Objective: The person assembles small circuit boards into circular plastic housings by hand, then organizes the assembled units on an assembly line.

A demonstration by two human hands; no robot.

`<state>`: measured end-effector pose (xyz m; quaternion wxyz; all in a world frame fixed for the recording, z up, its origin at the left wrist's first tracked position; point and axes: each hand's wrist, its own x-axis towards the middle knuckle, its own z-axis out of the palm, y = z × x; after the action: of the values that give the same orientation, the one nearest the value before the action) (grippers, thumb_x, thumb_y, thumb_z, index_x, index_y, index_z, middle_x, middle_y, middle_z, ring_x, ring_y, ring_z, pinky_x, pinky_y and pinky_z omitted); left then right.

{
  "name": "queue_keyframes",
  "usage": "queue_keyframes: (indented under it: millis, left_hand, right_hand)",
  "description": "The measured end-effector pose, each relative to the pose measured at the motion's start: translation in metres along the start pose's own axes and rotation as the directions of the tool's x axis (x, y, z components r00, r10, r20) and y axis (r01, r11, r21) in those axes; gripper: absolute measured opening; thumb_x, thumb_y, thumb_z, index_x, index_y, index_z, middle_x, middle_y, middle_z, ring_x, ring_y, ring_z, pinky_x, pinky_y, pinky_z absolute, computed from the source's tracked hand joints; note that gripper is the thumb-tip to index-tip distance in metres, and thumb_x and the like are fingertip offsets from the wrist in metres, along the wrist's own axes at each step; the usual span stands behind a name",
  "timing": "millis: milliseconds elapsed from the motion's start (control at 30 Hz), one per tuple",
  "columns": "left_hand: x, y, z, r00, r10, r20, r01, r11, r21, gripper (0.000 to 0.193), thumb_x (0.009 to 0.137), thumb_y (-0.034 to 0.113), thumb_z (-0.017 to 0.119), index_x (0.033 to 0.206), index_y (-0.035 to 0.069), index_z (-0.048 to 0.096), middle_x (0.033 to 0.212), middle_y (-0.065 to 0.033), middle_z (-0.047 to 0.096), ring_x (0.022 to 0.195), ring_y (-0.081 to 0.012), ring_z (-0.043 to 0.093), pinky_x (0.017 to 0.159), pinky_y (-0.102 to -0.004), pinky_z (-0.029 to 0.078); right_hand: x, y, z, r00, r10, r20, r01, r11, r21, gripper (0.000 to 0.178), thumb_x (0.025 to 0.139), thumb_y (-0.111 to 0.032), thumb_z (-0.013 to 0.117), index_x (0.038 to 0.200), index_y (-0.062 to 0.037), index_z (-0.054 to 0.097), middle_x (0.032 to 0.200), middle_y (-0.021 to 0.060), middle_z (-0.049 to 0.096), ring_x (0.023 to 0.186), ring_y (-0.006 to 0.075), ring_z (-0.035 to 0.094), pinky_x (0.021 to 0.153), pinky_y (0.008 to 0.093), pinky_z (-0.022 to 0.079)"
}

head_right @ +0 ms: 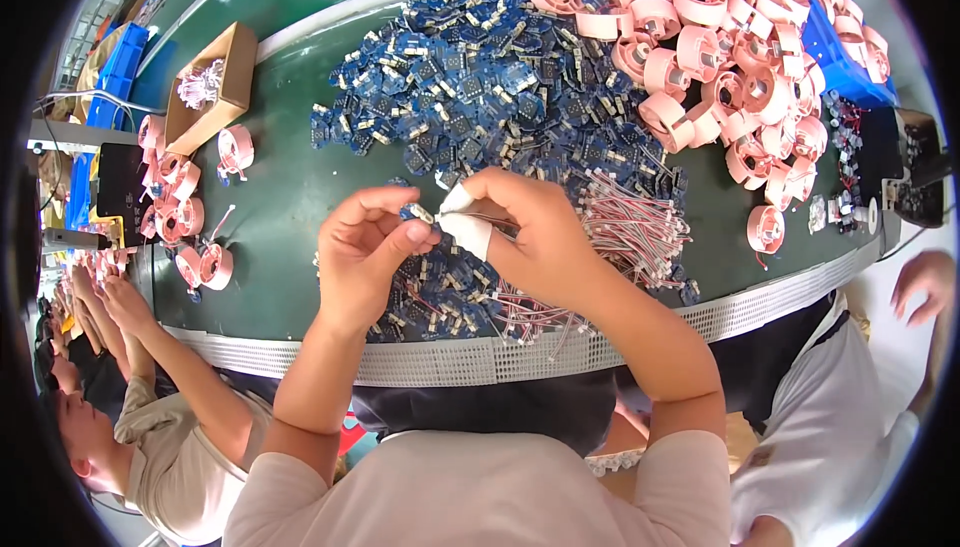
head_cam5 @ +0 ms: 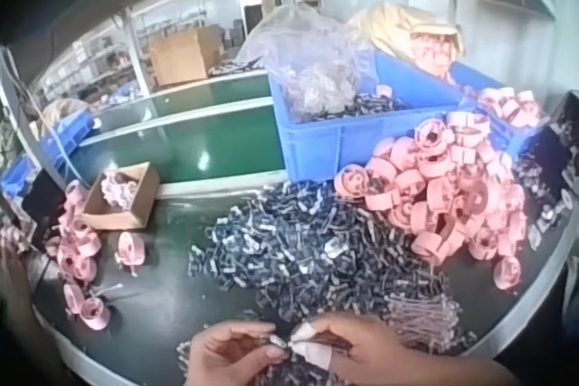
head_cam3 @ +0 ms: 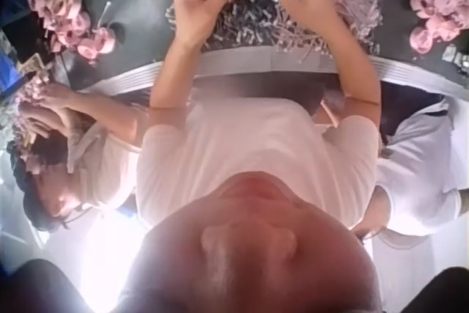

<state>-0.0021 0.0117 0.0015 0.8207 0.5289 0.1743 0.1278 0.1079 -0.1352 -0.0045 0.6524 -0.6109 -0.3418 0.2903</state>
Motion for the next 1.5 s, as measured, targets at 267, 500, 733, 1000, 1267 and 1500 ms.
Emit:
queue_keyframes:
  millis: [267,500,733,1000,1267,1500]
  left_hand:
    - [0.0,-0.003,-0.006,0.967,0.218,0.133,-0.247,0.932,0.267,0.021,0.077,-0.013,0.062,0.096,-0.004,0.064,0.094,-0.0088,0.057,0.084,-0.0128,0.059,0.073,-0.0217,0.052]
    - [-0.003,0.001,-0.006,0.976,0.15,0.16,-0.195,0.927,0.321,0.023,0.075,-0.015,0.063,0.094,-0.004,0.065,0.095,-0.0104,0.058,0.081,-0.0131,0.058,0.068,-0.0214,0.05]
    - [-0.006,0.0,-0.014,0.966,0.147,0.212,-0.227,0.875,0.427,0.024,0.072,-0.018,0.061,0.093,-0.007,0.064,0.084,-0.0112,0.058,0.071,-0.0176,0.061,0.063,-0.0255,0.053]
    - [-0.01,-0.001,-0.002,0.948,0.211,0.238,-0.292,0.874,0.389,0.026,0.073,-0.015,0.061,0.096,-0.003,0.063,0.086,-0.0107,0.057,0.07,-0.0159,0.059,0.063,-0.0256,0.052]
    - [-0.009,-0.001,-0.014,0.963,0.27,-0.018,-0.251,0.917,0.309,0.018,0.081,-0.002,0.053,0.098,0.0,0.059,0.09,-0.0078,0.054,0.074,-0.0136,0.056,0.06,-0.0212,0.046]
    - [-0.006,-0.006,-0.018,0.96,0.279,-0.015,-0.26,0.912,0.317,0.024,0.082,0.001,0.056,0.106,0.0,0.056,0.098,-0.0076,0.054,0.073,-0.0112,0.053,0.058,-0.0188,0.043]
  right_hand:
    - [-0.002,-0.003,0.001,0.996,-0.061,0.069,0.072,0.983,-0.168,0.013,0.081,0.002,0.062,0.092,0.0018,0.056,0.089,0.0089,0.064,0.084,0.0146,0.065,0.074,0.027,0.053]
    - [-0.006,-0.004,-0.002,0.977,-0.19,0.099,0.212,0.92,-0.331,0.015,0.077,-0.002,0.066,0.09,-0.0031,0.058,0.085,0.0089,0.064,0.076,0.0212,0.065,0.065,0.03,0.051]
    - [-0.004,0.006,0.0,0.96,-0.257,0.115,0.273,0.949,-0.157,0.007,0.078,-0.002,0.064,0.082,-0.0007,0.059,0.068,0.0096,0.061,0.06,0.0218,0.061,0.053,0.0302,0.046]
    - [-0.006,-0.006,-0.014,0.989,-0.06,0.138,0.064,0.998,-0.023,0.017,0.073,-0.007,0.072,0.085,0.0017,0.065,0.073,0.0082,0.067,0.063,0.011,0.062,0.057,0.0245,0.048]
    - [-0.024,-0.023,-0.165,-0.188,-0.528,-0.828,0.122,0.824,-0.554,0.02,0.076,-0.005,0.069,0.088,0.0002,0.054,0.07,-0.0011,0.05,0.058,0.0065,0.043,0.048,0.0237,0.035]
    - [-0.025,-0.008,-0.18,-0.112,-0.171,-0.979,0.179,0.965,-0.189,0.021,0.081,-0.01,0.067,0.093,0.0065,0.06,0.068,0.0047,0.059,0.054,0.006,0.05,0.046,0.0211,0.037]
